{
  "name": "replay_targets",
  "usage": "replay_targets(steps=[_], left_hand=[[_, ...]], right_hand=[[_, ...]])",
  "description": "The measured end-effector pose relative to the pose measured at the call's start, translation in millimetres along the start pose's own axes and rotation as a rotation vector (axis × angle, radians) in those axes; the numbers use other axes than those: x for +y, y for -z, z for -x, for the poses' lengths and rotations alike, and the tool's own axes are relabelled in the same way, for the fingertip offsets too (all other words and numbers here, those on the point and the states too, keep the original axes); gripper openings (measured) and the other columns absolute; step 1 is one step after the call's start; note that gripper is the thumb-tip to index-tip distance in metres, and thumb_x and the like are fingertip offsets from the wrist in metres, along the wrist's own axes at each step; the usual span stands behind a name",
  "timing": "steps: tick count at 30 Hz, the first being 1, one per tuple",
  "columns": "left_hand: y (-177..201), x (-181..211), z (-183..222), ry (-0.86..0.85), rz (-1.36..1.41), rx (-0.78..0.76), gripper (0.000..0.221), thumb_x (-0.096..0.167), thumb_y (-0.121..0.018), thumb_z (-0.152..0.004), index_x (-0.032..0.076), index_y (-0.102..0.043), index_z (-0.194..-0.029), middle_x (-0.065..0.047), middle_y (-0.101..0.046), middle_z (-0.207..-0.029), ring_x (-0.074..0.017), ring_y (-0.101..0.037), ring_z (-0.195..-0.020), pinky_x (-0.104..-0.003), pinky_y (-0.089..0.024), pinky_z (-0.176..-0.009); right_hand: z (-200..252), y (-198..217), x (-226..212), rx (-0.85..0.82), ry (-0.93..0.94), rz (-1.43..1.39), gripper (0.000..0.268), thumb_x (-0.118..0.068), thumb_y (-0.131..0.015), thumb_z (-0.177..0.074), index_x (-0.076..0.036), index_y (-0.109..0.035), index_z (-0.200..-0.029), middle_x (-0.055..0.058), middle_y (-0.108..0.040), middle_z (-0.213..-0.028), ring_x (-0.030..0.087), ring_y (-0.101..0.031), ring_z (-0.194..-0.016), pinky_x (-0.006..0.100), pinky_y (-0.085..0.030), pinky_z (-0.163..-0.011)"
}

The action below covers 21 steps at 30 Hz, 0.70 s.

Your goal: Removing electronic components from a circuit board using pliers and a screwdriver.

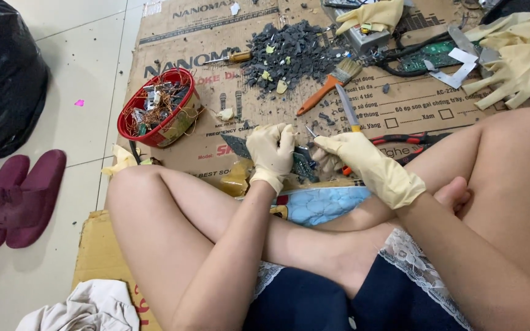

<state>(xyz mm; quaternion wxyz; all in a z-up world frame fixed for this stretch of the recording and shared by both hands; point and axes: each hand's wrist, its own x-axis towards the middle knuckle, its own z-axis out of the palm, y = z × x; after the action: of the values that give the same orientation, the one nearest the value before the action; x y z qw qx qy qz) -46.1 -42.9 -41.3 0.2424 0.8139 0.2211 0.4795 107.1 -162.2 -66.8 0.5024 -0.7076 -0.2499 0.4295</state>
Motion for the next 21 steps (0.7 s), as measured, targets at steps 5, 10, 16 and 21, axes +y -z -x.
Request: replay_targets(steps=[5, 10, 16, 21], left_hand=[[0.3, -0.3, -0.6, -0.007, -0.02, -0.006, 0.039, 0.028, -0.057, -0.088, 0.022, -0.049, -0.05, -0.006, -0.052, -0.048, -0.0301, -0.064, -0.058, -0.031, -0.048, -0.061], [-0.5, -4.0, 0.9, -0.021, -0.013, 0.01, 0.039, 0.028, -0.056, -0.088, 0.023, -0.049, -0.05, -0.007, -0.052, -0.047, -0.0307, -0.065, -0.058, -0.032, -0.048, -0.063], [1.6, -0.8, -0.2, -0.037, -0.035, 0.016, 0.039, 0.029, -0.055, -0.089, 0.022, -0.048, -0.051, -0.007, -0.052, -0.048, -0.0299, -0.065, -0.06, -0.031, -0.048, -0.064], [1.4, -2.7, -0.8, 0.025, 0.019, 0.071, 0.041, 0.027, -0.058, -0.088, 0.021, -0.051, -0.048, -0.01, -0.052, -0.048, -0.0335, -0.064, -0.058, -0.033, -0.049, -0.064]], right_hand=[[5.2, -1.4, -7.3, -0.106, -0.009, 0.213, 0.046, -0.045, -0.071, -0.092, -0.002, -0.074, -0.075, 0.016, -0.073, -0.062, 0.021, -0.069, -0.048, 0.026, -0.051, -0.047], [26.6, -4.9, -16.8, -0.189, 0.084, 0.239, 0.049, -0.044, -0.065, -0.096, 0.0, -0.074, -0.076, 0.014, -0.07, -0.057, 0.017, -0.065, -0.042, 0.025, -0.048, -0.043], [27.7, -11.7, -12.6, -0.122, 0.162, 0.255, 0.033, -0.029, -0.069, -0.094, -0.003, -0.075, -0.073, 0.01, -0.06, -0.045, 0.014, -0.051, -0.033, 0.021, -0.038, -0.036], [14.0, -17.1, 11.9, -0.051, 0.181, 0.122, 0.041, -0.035, -0.065, -0.098, -0.007, -0.073, -0.07, 0.01, -0.056, -0.042, 0.012, -0.047, -0.031, 0.02, -0.035, -0.033]])
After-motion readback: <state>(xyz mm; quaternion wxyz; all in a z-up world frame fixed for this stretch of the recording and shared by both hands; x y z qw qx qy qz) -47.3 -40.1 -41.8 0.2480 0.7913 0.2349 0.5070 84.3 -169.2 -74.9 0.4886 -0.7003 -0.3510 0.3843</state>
